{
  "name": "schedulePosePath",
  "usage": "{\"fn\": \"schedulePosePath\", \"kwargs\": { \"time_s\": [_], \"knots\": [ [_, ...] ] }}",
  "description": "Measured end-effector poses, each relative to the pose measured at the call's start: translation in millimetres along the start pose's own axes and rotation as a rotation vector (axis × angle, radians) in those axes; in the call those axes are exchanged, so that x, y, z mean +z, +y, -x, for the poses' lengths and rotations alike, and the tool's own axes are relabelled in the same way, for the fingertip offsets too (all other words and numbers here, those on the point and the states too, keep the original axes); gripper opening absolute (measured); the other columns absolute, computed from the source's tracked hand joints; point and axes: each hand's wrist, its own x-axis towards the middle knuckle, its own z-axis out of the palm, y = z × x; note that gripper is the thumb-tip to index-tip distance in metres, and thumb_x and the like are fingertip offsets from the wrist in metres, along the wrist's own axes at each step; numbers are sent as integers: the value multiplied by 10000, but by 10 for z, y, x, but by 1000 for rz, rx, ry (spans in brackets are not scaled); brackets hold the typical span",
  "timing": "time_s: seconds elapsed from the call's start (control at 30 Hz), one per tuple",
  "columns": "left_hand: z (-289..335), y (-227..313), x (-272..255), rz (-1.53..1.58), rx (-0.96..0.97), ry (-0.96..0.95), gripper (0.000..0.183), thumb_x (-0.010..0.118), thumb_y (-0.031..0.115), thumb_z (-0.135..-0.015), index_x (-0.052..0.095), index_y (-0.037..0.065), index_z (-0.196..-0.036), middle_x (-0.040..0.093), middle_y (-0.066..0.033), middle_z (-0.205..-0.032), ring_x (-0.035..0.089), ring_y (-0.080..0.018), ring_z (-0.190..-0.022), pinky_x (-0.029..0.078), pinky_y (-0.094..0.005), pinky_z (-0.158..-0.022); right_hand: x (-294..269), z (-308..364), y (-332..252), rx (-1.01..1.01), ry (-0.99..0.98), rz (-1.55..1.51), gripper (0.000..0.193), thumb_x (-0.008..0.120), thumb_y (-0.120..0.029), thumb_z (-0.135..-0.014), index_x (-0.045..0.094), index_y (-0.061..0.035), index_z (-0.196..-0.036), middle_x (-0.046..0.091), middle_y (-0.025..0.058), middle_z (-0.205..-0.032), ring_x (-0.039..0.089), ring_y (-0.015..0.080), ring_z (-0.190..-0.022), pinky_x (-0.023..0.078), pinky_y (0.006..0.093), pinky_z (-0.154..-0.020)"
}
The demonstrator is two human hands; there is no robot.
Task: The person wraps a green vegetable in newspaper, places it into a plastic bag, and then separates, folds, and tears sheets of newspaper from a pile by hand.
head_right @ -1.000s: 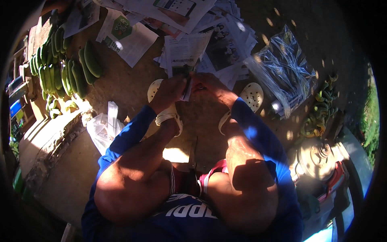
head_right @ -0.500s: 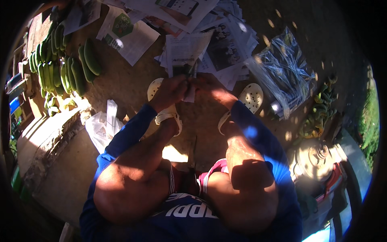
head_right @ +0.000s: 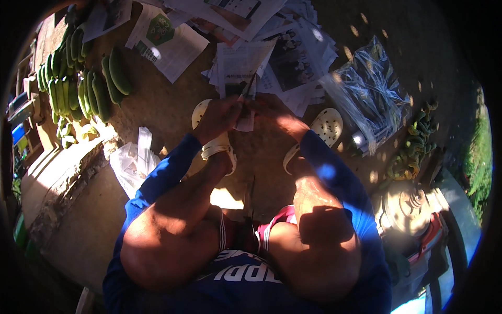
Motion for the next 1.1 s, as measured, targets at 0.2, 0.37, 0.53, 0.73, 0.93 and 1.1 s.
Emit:
{"fn": "schedulePosePath", "kwargs": {
  "time_s": [0.2, 0.37, 0.53, 0.73, 0.93, 1.1],
  "knots": [
    [148, -230, -293, -49, 22, 291, 254, 520, 197, -930, 635, 16, -1066, 649, -170, -757, 665, -271, -687, 500, -404, -625, -190, 203, -163, 50, 274, 299, 334, 657, -265, -918, 645, 5, -1116, 662, 66, -1062, 612, 139, -951, 470, 280, -869],
    [668, -548, -640, -2, -64, 561, 238, 536, 189, -912, 628, 21, -1054, 642, -165, -774, 656, -279, -708, 501, -410, -641, -494, 345, -5, -63, 351, 29, 255, 626, -181, -894, 663, 23, -1043, 676, 74, -960, 630, 148, -896, 490, 290, -825],
    [1325, -836, -693, 38, -199, 684, 225, 552, 182, -895, 621, 27, -1041, 634, -160, -792, 648, -287, -729, 501, -416, -656, -658, 379, 522, -10, 697, 17, 253, 626, -178, -896, 657, 22, -1048, 666, 79, -963, 633, 158, -889, 507, 294, -796],
    [1813, -1025, -589, 73, -294, 742, 212, 571, 173, -873, 613, 33, -1026, 625, -154, -812, 637, -297, -754, 502, -422, -675, -607, 483, 593, -14, 754, 54, 239, 627, -155, -893, 656, 14, -1059, 655, 68, -933, 636, 158, -871, 517, 301, -783],
    [1878, -1015, -586, 55, -286, 751, 203, 590, 165, -852, 604, 39, -1011, 616, -148, -833, 627, -306, -779, 503, -429, -693, -675, 498, 659, 32, 538, -192, 247, 625, -156, -892, 655, -18, -1094, 662, 62, -957, 648, 148, -849, 530, 272, -733],
    [1677, -758, -657, -23, -194, 750, 200, 606, 157, -834, 597, 44, -998, 609, -143, -850, 618, -315, -800, 504, -435, -709, -679, 457, 652, 141, 510, -95, 327, 662, -223, -897, 629, -31, -1160, 664, 63, -1011, 645, 143, -898, 518, 267, -766]
  ]
}}
